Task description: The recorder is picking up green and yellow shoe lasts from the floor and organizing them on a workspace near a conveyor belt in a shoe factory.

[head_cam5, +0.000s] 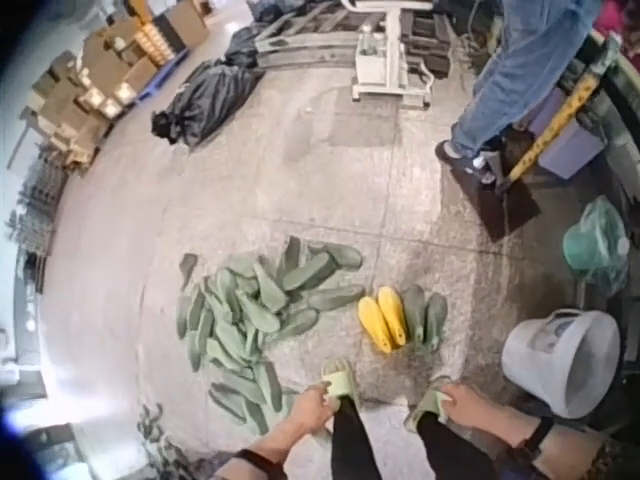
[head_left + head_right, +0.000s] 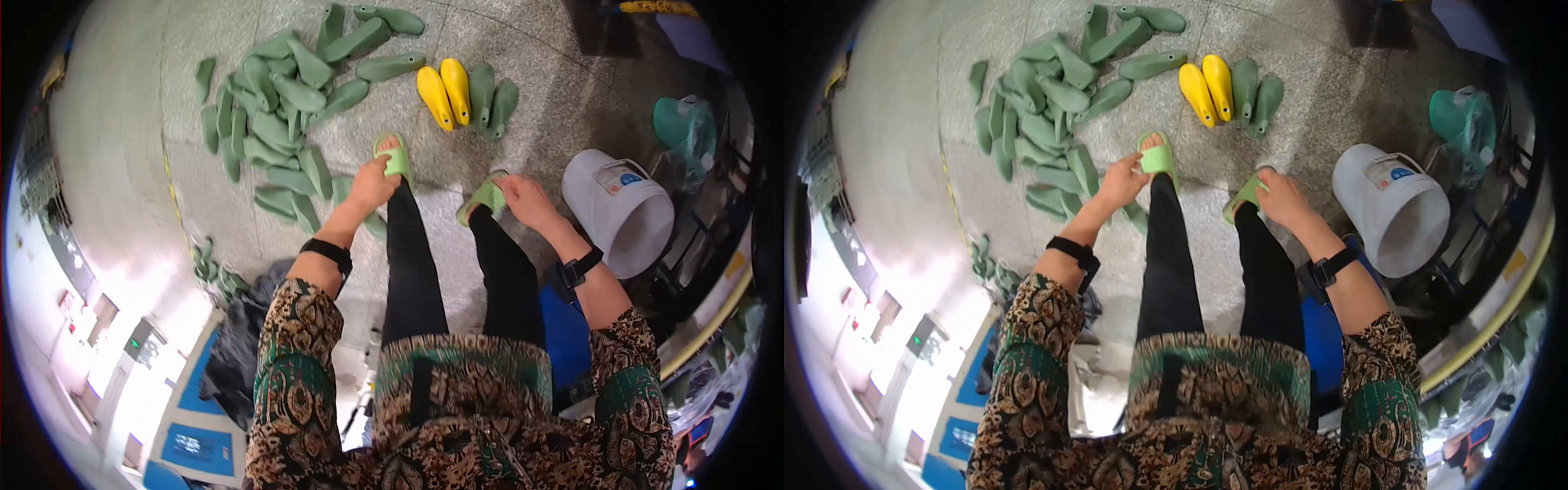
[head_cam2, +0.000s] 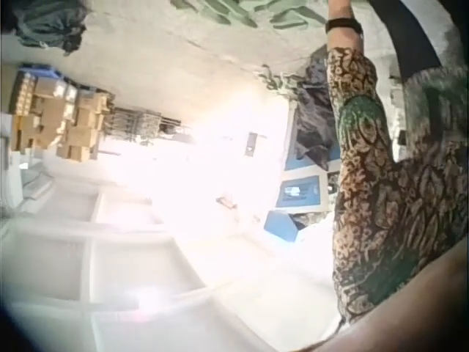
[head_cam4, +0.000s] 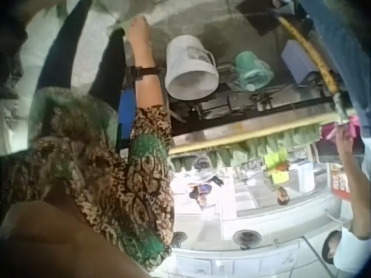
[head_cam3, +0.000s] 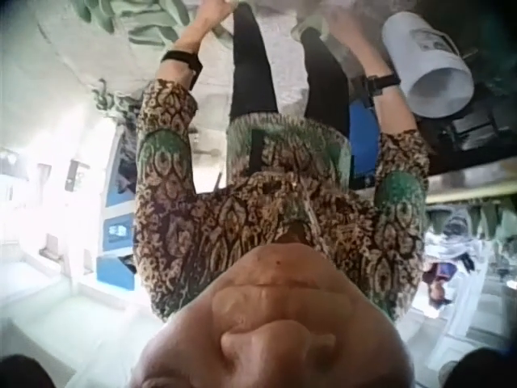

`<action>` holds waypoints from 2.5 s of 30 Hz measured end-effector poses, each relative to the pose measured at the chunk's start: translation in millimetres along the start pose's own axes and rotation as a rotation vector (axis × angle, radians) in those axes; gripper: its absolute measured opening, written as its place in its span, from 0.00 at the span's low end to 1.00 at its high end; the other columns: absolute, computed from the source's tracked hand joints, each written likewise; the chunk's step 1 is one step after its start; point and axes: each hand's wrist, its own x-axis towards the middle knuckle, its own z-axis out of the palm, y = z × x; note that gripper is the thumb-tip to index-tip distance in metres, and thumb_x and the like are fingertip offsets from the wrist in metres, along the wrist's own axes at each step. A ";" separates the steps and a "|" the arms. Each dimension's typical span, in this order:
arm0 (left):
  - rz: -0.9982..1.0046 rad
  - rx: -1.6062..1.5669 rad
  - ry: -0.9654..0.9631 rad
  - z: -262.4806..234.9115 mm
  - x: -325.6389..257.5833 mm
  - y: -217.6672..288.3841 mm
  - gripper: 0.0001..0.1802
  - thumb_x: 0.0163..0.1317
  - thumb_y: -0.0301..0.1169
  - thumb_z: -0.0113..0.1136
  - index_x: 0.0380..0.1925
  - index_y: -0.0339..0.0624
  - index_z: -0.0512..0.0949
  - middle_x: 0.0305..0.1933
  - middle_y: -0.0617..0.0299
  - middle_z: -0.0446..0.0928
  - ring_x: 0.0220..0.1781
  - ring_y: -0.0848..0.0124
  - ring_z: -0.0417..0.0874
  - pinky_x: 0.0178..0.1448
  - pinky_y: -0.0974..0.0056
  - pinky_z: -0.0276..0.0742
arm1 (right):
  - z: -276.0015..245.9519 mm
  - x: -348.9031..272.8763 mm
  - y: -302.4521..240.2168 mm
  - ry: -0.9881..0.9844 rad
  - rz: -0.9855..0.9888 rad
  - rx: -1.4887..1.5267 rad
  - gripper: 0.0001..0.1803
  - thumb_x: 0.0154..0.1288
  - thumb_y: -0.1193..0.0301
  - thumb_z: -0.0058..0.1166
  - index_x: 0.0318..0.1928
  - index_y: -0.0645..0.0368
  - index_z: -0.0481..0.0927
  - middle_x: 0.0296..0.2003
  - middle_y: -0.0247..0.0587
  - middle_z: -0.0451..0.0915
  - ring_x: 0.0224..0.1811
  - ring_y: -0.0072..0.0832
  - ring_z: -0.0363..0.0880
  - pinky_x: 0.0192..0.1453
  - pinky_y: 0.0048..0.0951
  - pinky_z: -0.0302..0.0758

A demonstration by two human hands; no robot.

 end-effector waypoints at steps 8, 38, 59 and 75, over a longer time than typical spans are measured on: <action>-0.065 -0.039 -0.144 3.8 143.4 -88.9 0.26 0.52 0.35 0.59 0.50 0.32 0.71 0.36 0.50 0.79 0.35 0.63 0.81 0.40 0.63 0.76 | 52.6 198.4 -45.6 0.356 -0.481 -0.203 0.22 0.53 0.77 0.52 0.50 0.65 0.65 0.39 0.58 0.74 0.43 0.55 0.73 0.48 0.47 0.70; 0.210 -0.127 0.758 74.4 263.1 -134.1 0.23 0.58 0.19 0.45 0.55 0.42 0.68 0.63 0.28 0.51 0.53 0.39 0.71 0.52 0.54 0.72 | 47.3 473.8 -113.5 0.047 -0.387 0.422 0.35 0.61 0.46 0.47 0.47 0.70 0.75 0.38 0.52 0.80 0.42 0.37 0.80 0.52 0.35 0.71; 0.123 0.080 0.664 68.1 280.6 -112.6 0.22 0.45 0.40 0.69 0.30 0.31 0.75 0.56 0.23 0.55 0.60 0.34 0.59 0.62 0.50 0.60 | -2.2 329.6 -15.3 0.496 -0.394 -0.180 0.09 0.61 0.68 0.50 0.32 0.61 0.71 0.30 0.50 0.75 0.33 0.48 0.75 0.36 0.41 0.71; 0.095 -0.259 0.630 73.0 268.1 -124.3 0.19 0.61 0.33 0.53 0.50 0.36 0.74 0.65 0.37 0.55 0.65 0.43 0.59 0.67 0.54 0.55 | 90.7 440.4 -70.0 0.368 -0.330 0.083 0.30 0.58 0.49 0.52 0.44 0.67 0.74 0.37 0.55 0.78 0.41 0.52 0.77 0.44 0.43 0.72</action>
